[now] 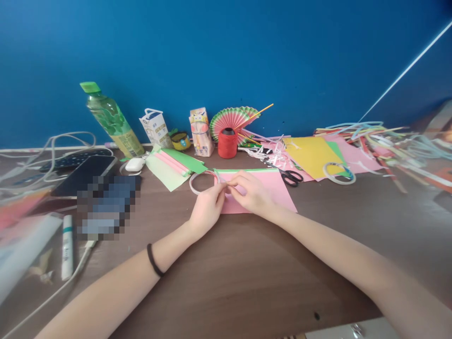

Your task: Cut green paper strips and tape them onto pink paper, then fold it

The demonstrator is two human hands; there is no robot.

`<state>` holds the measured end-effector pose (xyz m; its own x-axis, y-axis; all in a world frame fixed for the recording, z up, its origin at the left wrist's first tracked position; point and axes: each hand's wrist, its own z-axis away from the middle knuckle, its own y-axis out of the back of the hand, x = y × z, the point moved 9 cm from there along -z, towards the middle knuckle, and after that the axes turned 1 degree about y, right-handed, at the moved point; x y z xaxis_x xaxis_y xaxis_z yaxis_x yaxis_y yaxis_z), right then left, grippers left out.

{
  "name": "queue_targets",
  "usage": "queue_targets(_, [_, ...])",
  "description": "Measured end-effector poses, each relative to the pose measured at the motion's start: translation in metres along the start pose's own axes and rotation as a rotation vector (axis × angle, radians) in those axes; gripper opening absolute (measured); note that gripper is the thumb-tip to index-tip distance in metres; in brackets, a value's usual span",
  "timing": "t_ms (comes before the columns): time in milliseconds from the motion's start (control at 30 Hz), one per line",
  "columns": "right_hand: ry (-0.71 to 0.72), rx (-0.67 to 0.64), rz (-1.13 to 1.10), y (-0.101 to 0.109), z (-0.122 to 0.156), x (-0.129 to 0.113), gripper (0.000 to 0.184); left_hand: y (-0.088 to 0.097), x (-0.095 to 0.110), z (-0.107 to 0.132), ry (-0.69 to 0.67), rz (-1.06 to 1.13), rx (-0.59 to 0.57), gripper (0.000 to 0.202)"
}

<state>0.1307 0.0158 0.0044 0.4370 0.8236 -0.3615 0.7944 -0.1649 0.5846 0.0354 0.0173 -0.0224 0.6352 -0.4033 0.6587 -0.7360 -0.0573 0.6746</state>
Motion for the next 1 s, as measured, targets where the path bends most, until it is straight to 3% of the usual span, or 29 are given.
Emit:
queue_targets(667, [-0.003,0.025,-0.076,0.0009,0.0000,0.0021,0.009,0.0012,0.0006,0.0001,0.007,0.002,0.016,0.024])
queue_targets(1000, [-0.066,-0.032,-0.130,0.0004,-0.0016,0.0058,0.013,-0.0001,0.0007,0.0000,-0.015,0.032,0.009,0.024])
